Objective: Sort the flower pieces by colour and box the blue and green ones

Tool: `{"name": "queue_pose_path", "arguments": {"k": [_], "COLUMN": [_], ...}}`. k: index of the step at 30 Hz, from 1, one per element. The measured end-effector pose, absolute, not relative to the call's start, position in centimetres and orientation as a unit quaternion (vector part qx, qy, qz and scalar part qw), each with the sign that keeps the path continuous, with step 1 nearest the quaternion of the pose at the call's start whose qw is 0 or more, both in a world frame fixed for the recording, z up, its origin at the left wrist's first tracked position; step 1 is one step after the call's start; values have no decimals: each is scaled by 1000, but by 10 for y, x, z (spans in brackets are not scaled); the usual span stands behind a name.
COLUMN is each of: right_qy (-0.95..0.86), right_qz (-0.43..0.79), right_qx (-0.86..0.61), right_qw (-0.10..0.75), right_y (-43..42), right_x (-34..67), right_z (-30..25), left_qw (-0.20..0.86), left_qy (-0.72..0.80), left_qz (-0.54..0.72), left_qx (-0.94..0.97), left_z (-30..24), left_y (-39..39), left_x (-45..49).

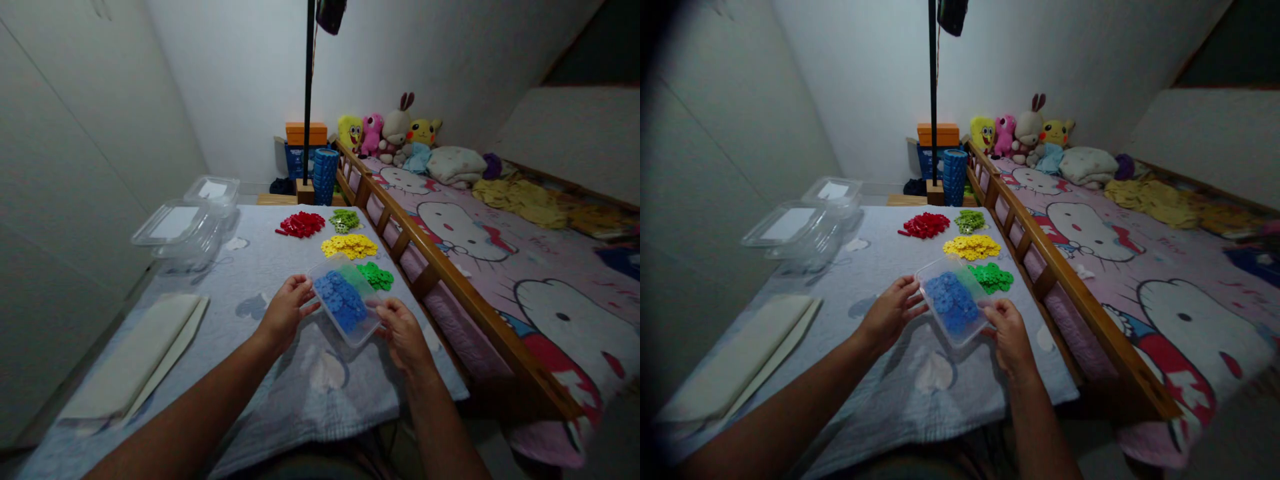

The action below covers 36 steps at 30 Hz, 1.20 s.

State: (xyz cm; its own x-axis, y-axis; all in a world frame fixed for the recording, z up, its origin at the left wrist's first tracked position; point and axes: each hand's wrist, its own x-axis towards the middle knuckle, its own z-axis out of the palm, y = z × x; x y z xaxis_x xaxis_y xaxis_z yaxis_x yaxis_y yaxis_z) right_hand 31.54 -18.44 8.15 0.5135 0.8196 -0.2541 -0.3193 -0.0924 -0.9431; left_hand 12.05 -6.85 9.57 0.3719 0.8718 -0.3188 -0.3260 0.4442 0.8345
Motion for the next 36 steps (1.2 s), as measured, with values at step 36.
{"name": "queue_pose_path", "arguments": {"k": [36], "right_qy": [-475], "right_qz": [-130], "right_qx": [-824], "right_qw": [281], "right_y": [-228], "right_x": [369], "right_z": [68], "left_qw": [806], "left_qy": [344], "left_qz": [160], "left_qx": [454], "left_z": [55], "left_y": [-111], "left_x": [277]}}
